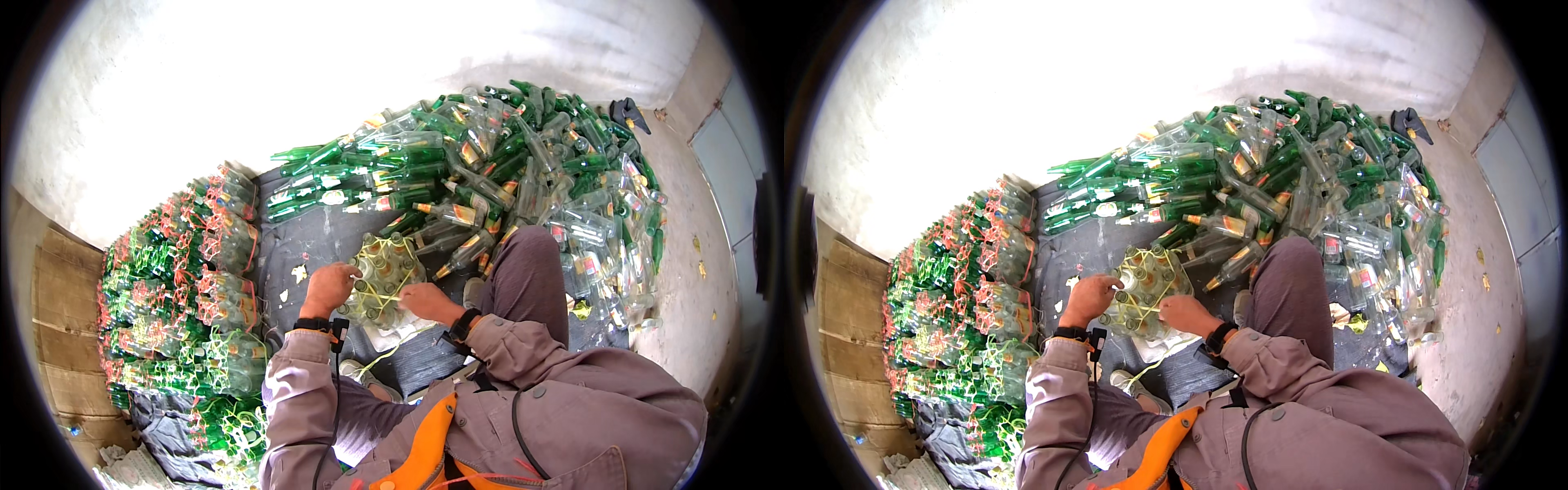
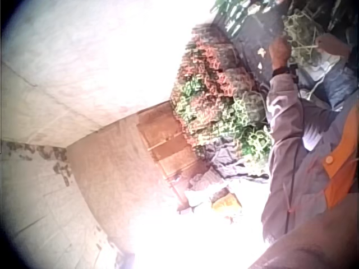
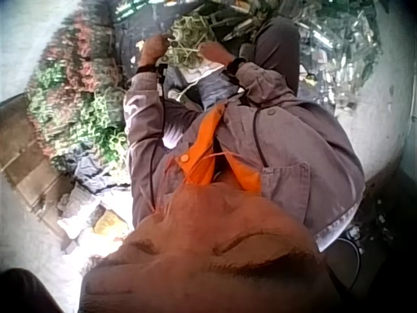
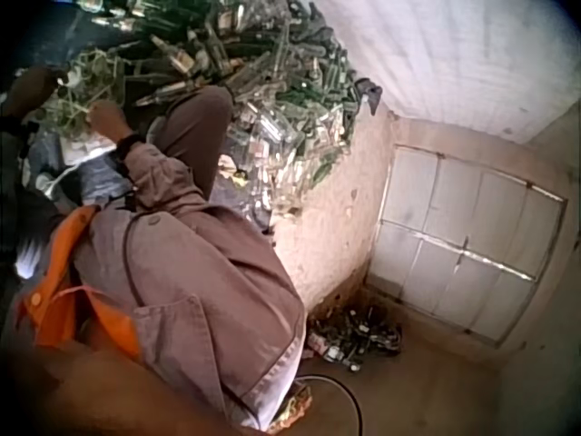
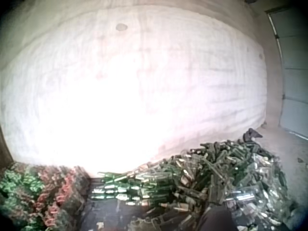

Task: The person sits on the floor and bundles green glass bottles using a yellow plastic net. They place bottles into the net, pull the netting over the bottles, and tie the net securely. The person then places the completed bundle on a stack of similar bundles.

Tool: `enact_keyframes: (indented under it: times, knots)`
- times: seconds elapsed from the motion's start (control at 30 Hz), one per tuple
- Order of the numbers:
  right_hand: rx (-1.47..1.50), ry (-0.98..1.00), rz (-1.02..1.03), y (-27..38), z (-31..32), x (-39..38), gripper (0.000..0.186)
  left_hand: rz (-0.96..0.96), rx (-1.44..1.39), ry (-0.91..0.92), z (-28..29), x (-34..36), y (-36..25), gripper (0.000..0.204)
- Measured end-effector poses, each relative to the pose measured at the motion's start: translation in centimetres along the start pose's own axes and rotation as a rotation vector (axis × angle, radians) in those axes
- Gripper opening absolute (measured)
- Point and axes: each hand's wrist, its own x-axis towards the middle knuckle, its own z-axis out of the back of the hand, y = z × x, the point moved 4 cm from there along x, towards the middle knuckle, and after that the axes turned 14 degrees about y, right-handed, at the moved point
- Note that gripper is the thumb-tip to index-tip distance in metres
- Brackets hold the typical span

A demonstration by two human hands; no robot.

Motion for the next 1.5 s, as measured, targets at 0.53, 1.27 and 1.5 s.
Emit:
enact_keyframes:
  times: [0.53,1.27,1.5]
  knots:
    - [-0.099,-0.044,0.203,2.7,0.1,-1.1,0.023,0.164,-0.168,-0.047,-0.3,-6.0,-4.7,0.046]
    - [-0.128,-0.112,0.449,5.2,-2.0,-3.0,0.010,0.609,-0.580,-0.945,-14.6,-5.1,-5.4,0.110]
    - [0.993,0.383,0.104,4.2,-2.0,-2.0,0.017,0.669,-0.622,-0.959,-14.4,-5.1,-5.8,0.103]
